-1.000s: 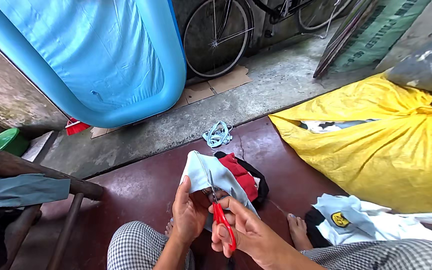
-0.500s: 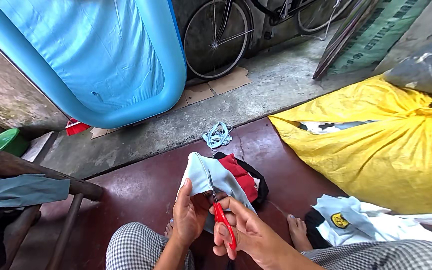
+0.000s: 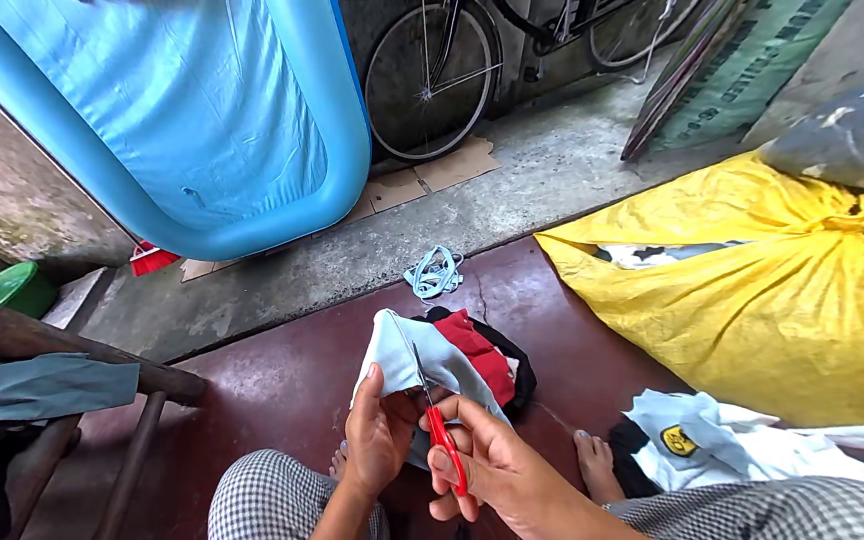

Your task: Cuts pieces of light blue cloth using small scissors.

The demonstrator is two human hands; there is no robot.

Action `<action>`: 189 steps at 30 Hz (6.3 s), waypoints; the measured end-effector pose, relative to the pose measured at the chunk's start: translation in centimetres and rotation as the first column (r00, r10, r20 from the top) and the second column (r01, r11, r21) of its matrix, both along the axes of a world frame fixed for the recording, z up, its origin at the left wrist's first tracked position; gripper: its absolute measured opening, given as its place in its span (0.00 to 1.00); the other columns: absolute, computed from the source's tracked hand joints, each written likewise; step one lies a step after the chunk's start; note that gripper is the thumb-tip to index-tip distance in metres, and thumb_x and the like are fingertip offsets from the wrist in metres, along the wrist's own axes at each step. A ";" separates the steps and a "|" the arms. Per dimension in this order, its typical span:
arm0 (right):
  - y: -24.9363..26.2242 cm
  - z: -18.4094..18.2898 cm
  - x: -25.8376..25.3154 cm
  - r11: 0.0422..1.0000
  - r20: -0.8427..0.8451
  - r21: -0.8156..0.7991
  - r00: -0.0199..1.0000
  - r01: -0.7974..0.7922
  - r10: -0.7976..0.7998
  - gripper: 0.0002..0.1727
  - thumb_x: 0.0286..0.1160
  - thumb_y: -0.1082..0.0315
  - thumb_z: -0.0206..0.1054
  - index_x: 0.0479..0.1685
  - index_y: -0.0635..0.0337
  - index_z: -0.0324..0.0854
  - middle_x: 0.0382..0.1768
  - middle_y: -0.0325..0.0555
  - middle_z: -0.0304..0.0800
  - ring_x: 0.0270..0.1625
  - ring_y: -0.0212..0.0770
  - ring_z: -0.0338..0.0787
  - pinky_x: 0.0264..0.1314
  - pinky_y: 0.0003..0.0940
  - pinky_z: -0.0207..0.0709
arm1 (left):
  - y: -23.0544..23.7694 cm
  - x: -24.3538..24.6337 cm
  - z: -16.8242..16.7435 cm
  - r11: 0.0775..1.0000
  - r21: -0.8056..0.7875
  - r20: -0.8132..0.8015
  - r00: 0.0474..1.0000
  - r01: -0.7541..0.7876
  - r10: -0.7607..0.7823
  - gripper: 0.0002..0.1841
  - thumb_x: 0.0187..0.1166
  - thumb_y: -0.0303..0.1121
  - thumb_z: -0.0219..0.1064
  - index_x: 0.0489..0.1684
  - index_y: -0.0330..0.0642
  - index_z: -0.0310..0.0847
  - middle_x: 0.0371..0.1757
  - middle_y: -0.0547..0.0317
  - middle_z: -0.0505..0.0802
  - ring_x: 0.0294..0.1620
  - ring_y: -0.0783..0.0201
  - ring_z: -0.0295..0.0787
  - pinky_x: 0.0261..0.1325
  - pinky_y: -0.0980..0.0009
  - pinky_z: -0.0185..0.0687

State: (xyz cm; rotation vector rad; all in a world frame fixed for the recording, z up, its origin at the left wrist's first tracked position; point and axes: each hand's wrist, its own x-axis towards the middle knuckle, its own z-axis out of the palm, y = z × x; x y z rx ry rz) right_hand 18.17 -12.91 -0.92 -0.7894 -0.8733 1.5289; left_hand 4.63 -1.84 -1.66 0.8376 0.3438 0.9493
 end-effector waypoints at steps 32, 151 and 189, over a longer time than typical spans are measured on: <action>0.3 0.5 0.7 0.998 0.028 -0.025 0.998 -0.051 0.052 0.21 0.81 0.59 0.67 0.65 0.55 0.66 0.38 0.40 0.87 0.38 0.39 0.92 0.44 0.41 0.91 | -1.1 -0.7 -1.2 0.999 0.014 -0.029 0.999 0.045 -0.045 0.26 0.86 0.55 0.56 0.59 0.40 0.83 0.49 0.51 0.96 0.53 0.62 0.94 0.62 0.62 0.88; 0.3 0.2 0.4 0.990 0.560 -0.126 0.828 0.059 0.022 0.16 0.83 0.65 0.68 0.64 0.57 0.73 0.33 0.43 0.85 0.29 0.34 0.89 0.29 0.28 0.87 | 1.7 0.8 1.1 0.963 -0.268 -0.161 0.987 -0.038 -0.006 0.18 0.94 0.43 0.45 0.59 0.45 0.79 0.50 0.52 0.92 0.52 0.60 0.92 0.55 0.59 0.91; 0.2 -2.4 -1.0 0.989 0.161 0.149 0.987 -0.005 -0.019 0.26 0.84 0.55 0.66 0.70 0.60 0.65 0.41 0.44 0.86 0.41 0.38 0.90 0.46 0.35 0.87 | -1.2 0.1 0.8 0.967 -0.189 -0.177 0.975 -0.170 0.136 0.15 0.90 0.33 0.56 0.64 0.34 0.79 0.54 0.41 0.92 0.53 0.53 0.92 0.61 0.54 0.88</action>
